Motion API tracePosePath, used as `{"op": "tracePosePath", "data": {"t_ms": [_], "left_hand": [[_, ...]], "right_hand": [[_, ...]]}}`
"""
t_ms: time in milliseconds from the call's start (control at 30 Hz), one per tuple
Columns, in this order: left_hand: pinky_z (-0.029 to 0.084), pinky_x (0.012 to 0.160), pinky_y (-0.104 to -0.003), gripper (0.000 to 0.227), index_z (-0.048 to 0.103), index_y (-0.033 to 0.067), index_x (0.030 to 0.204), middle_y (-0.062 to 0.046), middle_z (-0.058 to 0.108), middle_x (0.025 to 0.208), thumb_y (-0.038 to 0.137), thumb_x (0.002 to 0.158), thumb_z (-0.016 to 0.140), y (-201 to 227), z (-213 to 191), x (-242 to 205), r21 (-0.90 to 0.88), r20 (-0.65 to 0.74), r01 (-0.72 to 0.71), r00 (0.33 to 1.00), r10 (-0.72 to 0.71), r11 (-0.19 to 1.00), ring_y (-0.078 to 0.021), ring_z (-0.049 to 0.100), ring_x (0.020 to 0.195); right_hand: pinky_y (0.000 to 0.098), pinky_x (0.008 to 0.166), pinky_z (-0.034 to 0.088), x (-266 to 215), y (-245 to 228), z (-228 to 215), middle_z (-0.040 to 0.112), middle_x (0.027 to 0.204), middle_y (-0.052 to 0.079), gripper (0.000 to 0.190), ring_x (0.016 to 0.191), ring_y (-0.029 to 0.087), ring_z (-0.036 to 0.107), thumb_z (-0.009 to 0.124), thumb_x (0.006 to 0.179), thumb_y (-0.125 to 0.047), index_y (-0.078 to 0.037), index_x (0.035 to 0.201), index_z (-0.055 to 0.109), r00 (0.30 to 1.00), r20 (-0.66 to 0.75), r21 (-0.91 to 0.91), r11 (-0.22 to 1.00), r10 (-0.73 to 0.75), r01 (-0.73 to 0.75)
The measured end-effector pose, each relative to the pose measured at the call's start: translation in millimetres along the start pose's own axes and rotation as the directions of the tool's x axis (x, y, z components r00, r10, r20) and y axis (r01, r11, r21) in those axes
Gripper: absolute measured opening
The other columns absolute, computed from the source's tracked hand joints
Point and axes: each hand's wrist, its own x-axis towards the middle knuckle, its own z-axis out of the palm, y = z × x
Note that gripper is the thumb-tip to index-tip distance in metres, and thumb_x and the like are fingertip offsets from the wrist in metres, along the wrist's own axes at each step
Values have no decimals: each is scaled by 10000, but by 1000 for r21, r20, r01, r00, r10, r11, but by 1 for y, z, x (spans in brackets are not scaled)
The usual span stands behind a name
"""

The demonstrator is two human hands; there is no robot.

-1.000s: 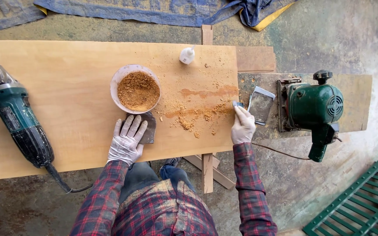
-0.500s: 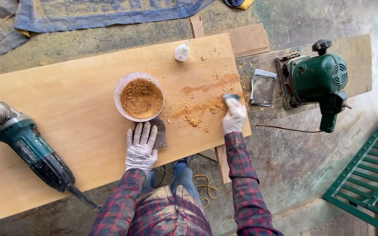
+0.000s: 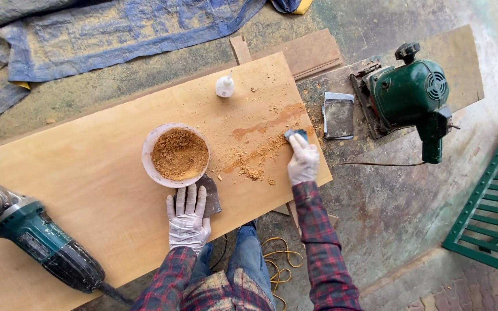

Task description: The person squeezes liquid from a plastic bottle onto a wooden board, then uses a small sponge to spread sawdust from a bowl over the wet spots, working the powder into the board's surface. They then pour the remaining sawdust back into the bowl and carry it away across the workshop.

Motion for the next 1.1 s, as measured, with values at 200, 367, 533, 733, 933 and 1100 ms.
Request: {"op": "tracePosePath", "data": {"t_ms": [200, 367, 533, 733, 933, 1100], "left_hand": [[169, 1224, -615, 817, 450, 124, 1505, -134, 349, 1614, 256, 740, 708, 2, 2, -4, 6, 35, 15, 999, -15, 1000, -334, 278, 1512], [163, 1220, -608, 831, 444, 137, 1504, -125, 344, 1611, 256, 727, 712, 2, -1, 0, 37, 56, 39, 998, -41, 999, -328, 271, 1513], [165, 1226, -605, 818, 451, 141, 1507, -121, 346, 1621, 245, 737, 708, 0, 7, -4, 16, 4, 17, 1000, -17, 1000, -334, 282, 1518], [165, 1221, -610, 821, 454, 135, 1504, -122, 343, 1619, 244, 729, 703, 1, 2, -2, -8, 42, 30, 999, -30, 1000, -328, 286, 1505], [162, 1225, -611, 818, 443, 138, 1508, -123, 333, 1625, 238, 736, 695, -1, 5, -3, -5, 28, 19, 999, -18, 1000, -333, 269, 1516], [161, 1218, -615, 840, 436, 131, 1514, -131, 331, 1619, 234, 721, 695, -1, -2, 0, -40, 54, 32, 998, -30, 999, -335, 264, 1507]], "right_hand": [[400, 822, 543, -1, -1, -31, 732, 1238, 130, 413, 909, 303, 661, 602, 855, 85, -44, 1225, 731, 996, -59, 105, 991, -73, 78], [402, 822, 544, 18, 1, -56, 737, 1183, 106, 380, 904, 294, 673, 623, 811, 60, -92, 1134, 754, 987, 54, 116, 983, -150, 143], [397, 743, 529, 19, -16, -38, 755, 1222, 189, 415, 802, 306, 633, 590, 842, 114, 14, 1219, 730, 998, -14, 114, 992, -53, 54], [410, 863, 519, 23, -12, -65, 753, 1204, 57, 368, 984, 224, 740, 602, 937, 97, -114, 1183, 776, 982, 20, 335, 927, -188, 171], [389, 710, 536, 6, -62, -45, 784, 1221, 183, 415, 778, 274, 637, 596, 814, 103, 19, 1193, 742, 982, 68, 65, 983, -174, 170], [386, 733, 525, 14, -32, -42, 771, 1181, 117, 385, 850, 225, 696, 610, 890, 93, -91, 1190, 765, 976, 65, 263, 947, -209, 185]]}}
